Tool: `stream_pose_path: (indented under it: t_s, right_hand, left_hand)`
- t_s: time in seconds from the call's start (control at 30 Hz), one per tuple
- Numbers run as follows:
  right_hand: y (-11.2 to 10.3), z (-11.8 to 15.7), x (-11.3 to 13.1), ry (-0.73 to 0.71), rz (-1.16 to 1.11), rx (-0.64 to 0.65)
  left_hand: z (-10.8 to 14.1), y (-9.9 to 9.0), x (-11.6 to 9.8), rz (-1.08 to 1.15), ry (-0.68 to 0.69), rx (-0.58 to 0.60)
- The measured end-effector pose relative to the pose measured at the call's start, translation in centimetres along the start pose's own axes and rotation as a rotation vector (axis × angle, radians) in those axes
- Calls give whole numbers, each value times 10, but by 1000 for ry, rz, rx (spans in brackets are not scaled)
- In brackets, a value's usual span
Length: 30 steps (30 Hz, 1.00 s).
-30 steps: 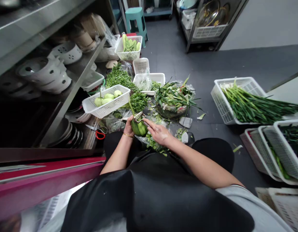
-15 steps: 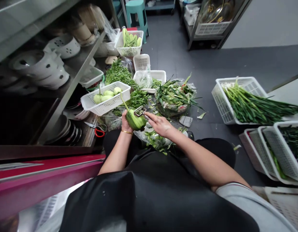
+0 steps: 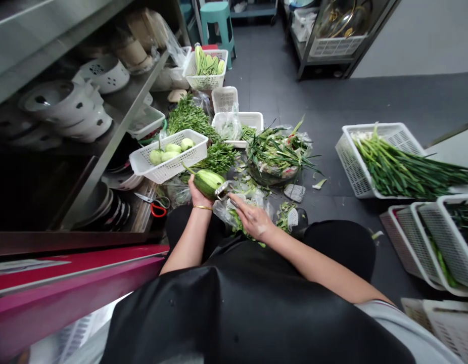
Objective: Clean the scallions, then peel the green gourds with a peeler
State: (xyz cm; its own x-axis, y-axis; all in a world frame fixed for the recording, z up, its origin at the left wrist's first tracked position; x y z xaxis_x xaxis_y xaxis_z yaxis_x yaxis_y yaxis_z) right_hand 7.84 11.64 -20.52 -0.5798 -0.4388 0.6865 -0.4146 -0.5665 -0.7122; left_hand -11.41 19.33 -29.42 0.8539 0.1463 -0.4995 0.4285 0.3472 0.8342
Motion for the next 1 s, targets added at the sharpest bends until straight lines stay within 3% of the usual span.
stream_pose_path:
  t_s: [0.1, 0.2, 0.3, 0.4, 0.5, 0.63, 0.7, 0.8, 0.87, 0.93, 1.0]
  right_hand:
    - [28, 24, -34, 112, -14, 100]
    - [16, 34, -51, 182, -85, 18]
    - [-7, 20, -39, 176, -178, -63]
    - [-15, 7, -23, 136, -193, -45]
    - [-23, 5, -21, 123, -119, -14]
    - [-52, -13, -3, 56, -44, -42]
    - [-56, -25, 12, 3, -41, -40]
    - [-38, -16, 10, -16, -58, -77]
    - [-11, 13, -14, 40, -64, -59]
    - [18, 48, -44, 127, -61, 45]
    - [26, 71, -63, 184, -55, 114]
  left_hand:
    - [0, 2, -12, -7, 10, -17]
    - [4, 20, -12, -16, -41, 139]
    - [18, 29, 4, -9, -123, 242]
    - [31, 11, 26, -24, -237, 149]
    - [31, -2, 31, -54, -249, 118]
    - [28, 10, 29, -163, -262, 221]
    - [30, 18, 36, -201, -296, 248]
    - [32, 24, 43, -187, -311, 254]
    - [30, 19, 42, -147, -301, 221]
    - [25, 12, 33, -101, -262, 182]
    - [20, 8, 23, -77, -226, 169]
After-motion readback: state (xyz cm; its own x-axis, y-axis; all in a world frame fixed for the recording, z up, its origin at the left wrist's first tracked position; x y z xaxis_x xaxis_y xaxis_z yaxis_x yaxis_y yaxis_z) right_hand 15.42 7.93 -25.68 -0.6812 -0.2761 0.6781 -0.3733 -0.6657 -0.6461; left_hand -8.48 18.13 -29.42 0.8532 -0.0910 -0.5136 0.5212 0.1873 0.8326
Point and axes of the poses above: each hand's wrist, its own z-axis away from the middle knuckle, its own y-axis out of the palm, x = y × z, the point moved 9 cm from there along -z, towards the middle knuckle, and after that the axes turned 11 degrees about x, right-handed, at the moved point
